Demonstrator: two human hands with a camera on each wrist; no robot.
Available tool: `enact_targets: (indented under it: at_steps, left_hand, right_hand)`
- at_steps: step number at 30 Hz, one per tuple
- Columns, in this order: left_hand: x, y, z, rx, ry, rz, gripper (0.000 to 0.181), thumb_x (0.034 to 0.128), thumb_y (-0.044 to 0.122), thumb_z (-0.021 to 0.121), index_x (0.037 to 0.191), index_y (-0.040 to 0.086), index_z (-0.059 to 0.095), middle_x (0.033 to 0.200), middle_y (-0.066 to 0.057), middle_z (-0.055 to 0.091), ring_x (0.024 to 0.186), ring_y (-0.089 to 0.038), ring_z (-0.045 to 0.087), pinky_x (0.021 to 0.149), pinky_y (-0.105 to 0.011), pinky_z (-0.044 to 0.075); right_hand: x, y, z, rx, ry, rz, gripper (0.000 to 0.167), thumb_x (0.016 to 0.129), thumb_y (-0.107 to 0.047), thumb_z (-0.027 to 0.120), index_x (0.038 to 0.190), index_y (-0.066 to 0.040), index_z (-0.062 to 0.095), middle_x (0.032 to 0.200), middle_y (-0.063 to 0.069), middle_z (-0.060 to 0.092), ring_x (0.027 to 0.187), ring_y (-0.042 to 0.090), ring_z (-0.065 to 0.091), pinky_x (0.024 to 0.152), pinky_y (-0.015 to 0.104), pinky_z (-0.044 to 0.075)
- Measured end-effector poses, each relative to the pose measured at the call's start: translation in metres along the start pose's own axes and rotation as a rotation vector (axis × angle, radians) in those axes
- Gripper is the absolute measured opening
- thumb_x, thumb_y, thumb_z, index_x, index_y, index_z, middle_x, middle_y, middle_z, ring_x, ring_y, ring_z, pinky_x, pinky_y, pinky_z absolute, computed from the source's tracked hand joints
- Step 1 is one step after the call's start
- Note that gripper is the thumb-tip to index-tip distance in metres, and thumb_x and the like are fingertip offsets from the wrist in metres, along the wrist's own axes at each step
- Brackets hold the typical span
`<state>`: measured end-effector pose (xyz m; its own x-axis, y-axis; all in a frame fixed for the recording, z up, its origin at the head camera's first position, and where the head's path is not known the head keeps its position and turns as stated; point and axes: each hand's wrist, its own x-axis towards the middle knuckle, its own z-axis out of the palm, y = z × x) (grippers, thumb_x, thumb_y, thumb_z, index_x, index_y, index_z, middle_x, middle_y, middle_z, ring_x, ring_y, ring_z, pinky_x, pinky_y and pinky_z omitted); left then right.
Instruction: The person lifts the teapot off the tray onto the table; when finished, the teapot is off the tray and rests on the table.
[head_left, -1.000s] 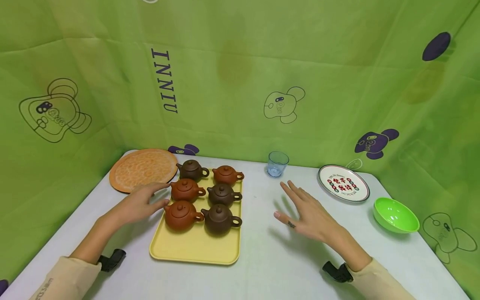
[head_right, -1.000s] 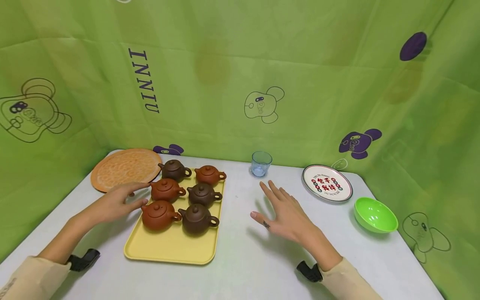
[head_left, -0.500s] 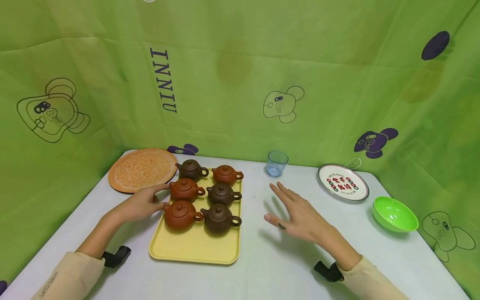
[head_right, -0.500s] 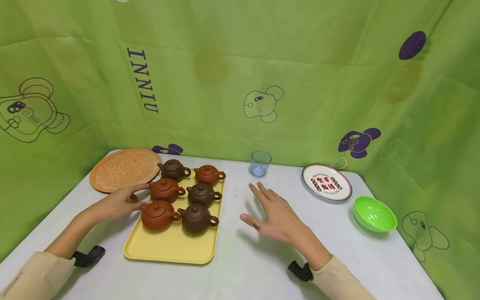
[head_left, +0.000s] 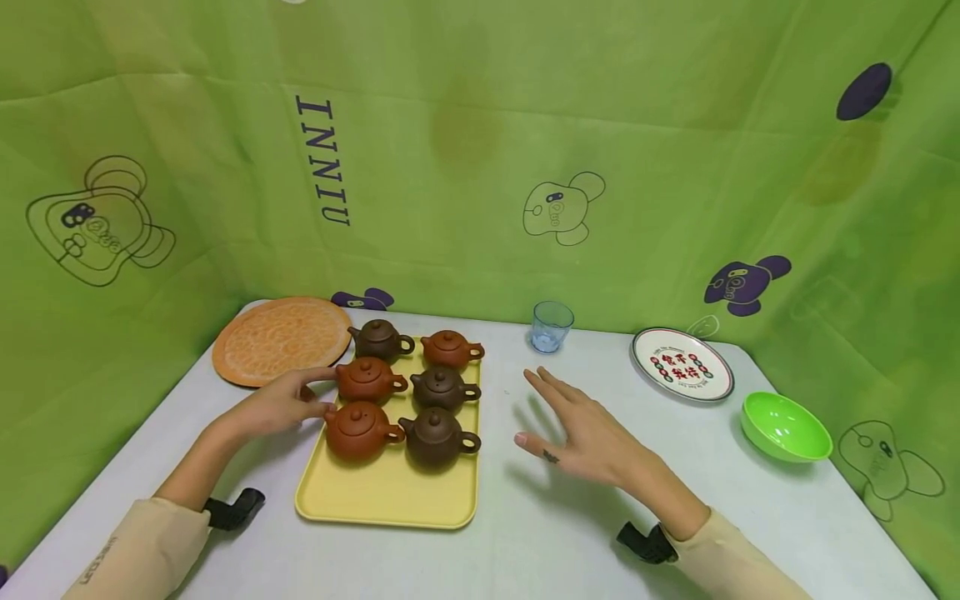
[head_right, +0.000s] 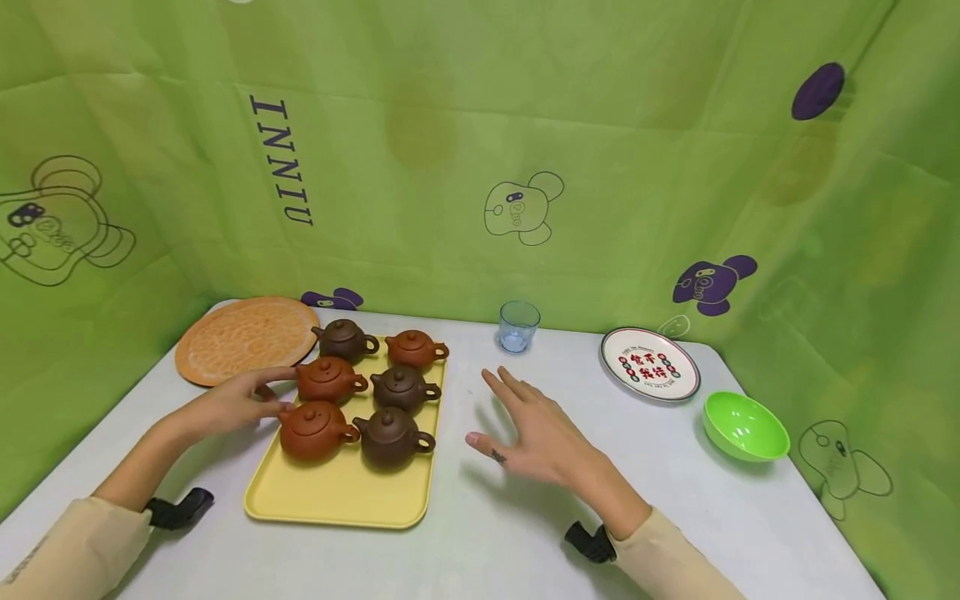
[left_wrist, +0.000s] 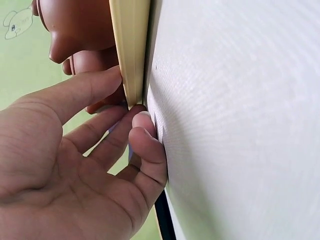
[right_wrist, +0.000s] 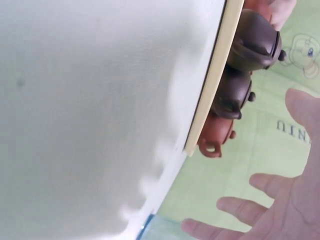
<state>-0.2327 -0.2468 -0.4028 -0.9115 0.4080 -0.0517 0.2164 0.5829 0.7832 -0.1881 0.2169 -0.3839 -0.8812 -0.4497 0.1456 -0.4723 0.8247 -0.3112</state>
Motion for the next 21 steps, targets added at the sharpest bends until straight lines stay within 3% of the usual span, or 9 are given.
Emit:
enact_targets:
  at_steps: [4, 11, 21]
  left_hand:
    - [0.003, -0.001, -0.001, -0.027, -0.001, -0.034, 0.065, 0.096, 0.012, 0.072, 0.152, -0.008, 0.047, 0.149, -0.031, 0.054, 0.086, -0.013, 0.062, 0.064, -0.027, 0.051]
    - [0.01, -0.002, -0.002, -0.003, -0.009, -0.042, 0.061, 0.0957, 0.013, 0.072, 0.15, -0.006, 0.05, 0.141, -0.027, 0.058, 0.093, -0.02, 0.054, 0.069, -0.028, 0.048]
    - [0.014, -0.001, -0.004, 0.001, -0.031, -0.071, 0.069, 0.0929, 0.011, 0.071, 0.155, -0.005, 0.045, 0.142, -0.026, 0.057, 0.091, -0.02, 0.052, 0.065, -0.028, 0.048]
  right_hand:
    - [0.001, -0.005, 0.001, 0.016, -0.011, 0.001, 0.092, 0.095, -0.077, 0.056, 0.17, -0.035, 0.023, 0.175, 0.006, 0.03, 0.155, 0.04, 0.041, 0.122, 0.062, 0.039]
    - [0.003, -0.011, 0.004, 0.039, -0.022, -0.007, 0.091, 0.096, -0.076, 0.058, 0.169, -0.033, 0.026, 0.173, 0.009, 0.034, 0.154, 0.04, 0.043, 0.122, 0.062, 0.039]
    - [0.007, -0.017, 0.01, 0.116, -0.054, -0.011, 0.089, 0.096, -0.068, 0.064, 0.169, -0.031, 0.027, 0.171, 0.009, 0.038, 0.156, 0.032, 0.042, 0.125, 0.055, 0.038]
